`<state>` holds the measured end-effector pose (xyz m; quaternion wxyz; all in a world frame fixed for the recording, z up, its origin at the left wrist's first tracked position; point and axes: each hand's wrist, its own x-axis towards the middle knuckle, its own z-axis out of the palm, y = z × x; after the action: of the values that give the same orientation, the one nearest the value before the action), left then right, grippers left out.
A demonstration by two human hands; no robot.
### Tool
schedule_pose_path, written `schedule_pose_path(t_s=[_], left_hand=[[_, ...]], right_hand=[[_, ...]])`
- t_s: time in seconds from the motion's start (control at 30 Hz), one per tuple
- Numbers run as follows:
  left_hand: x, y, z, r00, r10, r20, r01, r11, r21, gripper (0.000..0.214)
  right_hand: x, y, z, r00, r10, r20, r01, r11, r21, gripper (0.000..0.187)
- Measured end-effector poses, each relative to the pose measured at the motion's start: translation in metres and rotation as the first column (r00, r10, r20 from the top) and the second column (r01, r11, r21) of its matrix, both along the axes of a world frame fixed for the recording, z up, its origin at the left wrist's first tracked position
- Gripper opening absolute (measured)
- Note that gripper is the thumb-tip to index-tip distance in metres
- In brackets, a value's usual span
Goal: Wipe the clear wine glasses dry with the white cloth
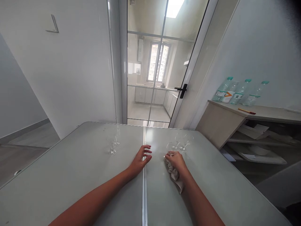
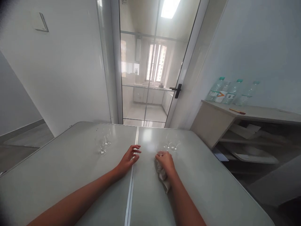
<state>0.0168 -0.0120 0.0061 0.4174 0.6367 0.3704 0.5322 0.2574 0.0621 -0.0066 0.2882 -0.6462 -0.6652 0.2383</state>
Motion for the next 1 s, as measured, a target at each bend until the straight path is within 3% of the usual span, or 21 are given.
schedule_pose_path(t_s=[0.43,1.0], left_hand=[[0.001,-0.001,-0.001,0.999,0.009,-0.038,-0.007,0.999,0.049,0.022],[0.0,-0.005,0.003,0.997,0.018,-0.07,-0.016,0.999,0.029,0.019]], right_hand=[[0.027,0.027,-0.022,0.98,-0.119,0.157,0.103,0.989,0.103,0.037],[0.04,0.033,-0.023,0.967,-0.206,0.149,0.182,0.97,0.162,0.024]])
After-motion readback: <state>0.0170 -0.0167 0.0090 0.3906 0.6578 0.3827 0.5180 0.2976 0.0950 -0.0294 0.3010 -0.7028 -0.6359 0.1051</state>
